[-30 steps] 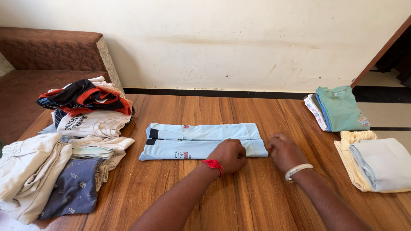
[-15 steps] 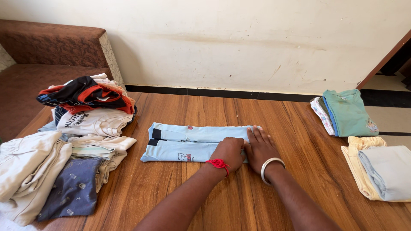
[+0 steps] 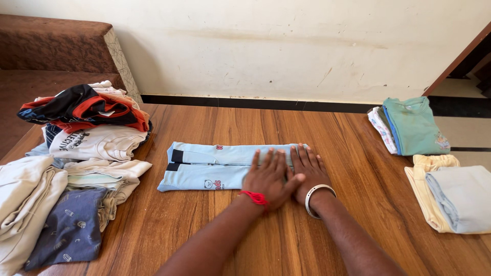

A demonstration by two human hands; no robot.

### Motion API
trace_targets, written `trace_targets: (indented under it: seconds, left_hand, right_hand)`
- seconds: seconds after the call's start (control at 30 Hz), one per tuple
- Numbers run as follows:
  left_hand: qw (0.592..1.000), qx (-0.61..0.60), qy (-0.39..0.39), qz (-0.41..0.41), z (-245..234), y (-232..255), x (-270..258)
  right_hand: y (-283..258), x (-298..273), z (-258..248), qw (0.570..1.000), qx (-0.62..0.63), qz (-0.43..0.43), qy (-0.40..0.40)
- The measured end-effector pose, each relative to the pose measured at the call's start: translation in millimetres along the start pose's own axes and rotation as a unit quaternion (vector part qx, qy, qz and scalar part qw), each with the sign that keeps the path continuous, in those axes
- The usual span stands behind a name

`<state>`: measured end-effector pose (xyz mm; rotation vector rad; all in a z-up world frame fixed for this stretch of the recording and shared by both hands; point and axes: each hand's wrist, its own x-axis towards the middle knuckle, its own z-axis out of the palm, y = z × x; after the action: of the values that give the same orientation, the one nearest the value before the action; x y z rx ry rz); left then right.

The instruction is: The person folds a light blue t-shirt on a wooden table. They smooth the fabric, fold the sleeves inward, and fold the shirt into a compact rectangle. The folded shirt is placed on a stack of other folded clothes.

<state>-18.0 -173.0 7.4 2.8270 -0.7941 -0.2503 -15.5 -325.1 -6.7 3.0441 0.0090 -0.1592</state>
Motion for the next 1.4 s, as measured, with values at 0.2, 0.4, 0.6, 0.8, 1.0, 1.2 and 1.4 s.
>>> trace_targets:
  seconds: [0.2, 0.4, 0.6, 0.8, 1.0, 1.2, 1.4]
  left_hand:
    - [0.995, 0.073, 0.043, -0.049, -5.4, -47.9, -17.4]
    - [0.984, 0.122, 0.084, -0.102, -1.7, -107.8, -43.6]
    - [0.982, 0.076, 0.145, -0.094, -6.5, -166.5, -69.9]
    - [0.981, 0.042, 0.154, -0.111, -11.2, -179.1, -88.2]
    - [0.983, 0.054, 0.126, -0.118, -17.0, -174.0, -91.2]
    - [0.984, 0.059, 0.116, -0.122, -12.2, -178.1, -88.6]
    - [0.981, 0.069, 0.153, -0.096, -10.7, -181.0, -86.9]
  right_hand:
    - [-3.1, 0.2, -0.1, 0.999, 0.032, 0.023, -0.021]
    - [-4.2, -1.3, -1.4, 0.999, 0.043, 0.019, -0.004]
    - [-1.3, 3.2, 6.2, 0.999, 0.033, 0.025, -0.009]
    - [0.4, 4.7, 5.8, 0.999, 0.028, 0.021, -0.012]
    - [-18.0, 13.1, -16.5, 0.996, 0.068, 0.051, -0.037]
    - [-142.7, 28.7, -24.6, 0.960, 0.215, -0.129, 0.124]
    - [-211.5, 16.6, -35.2, 0.979, 0.163, -0.123, -0.008]
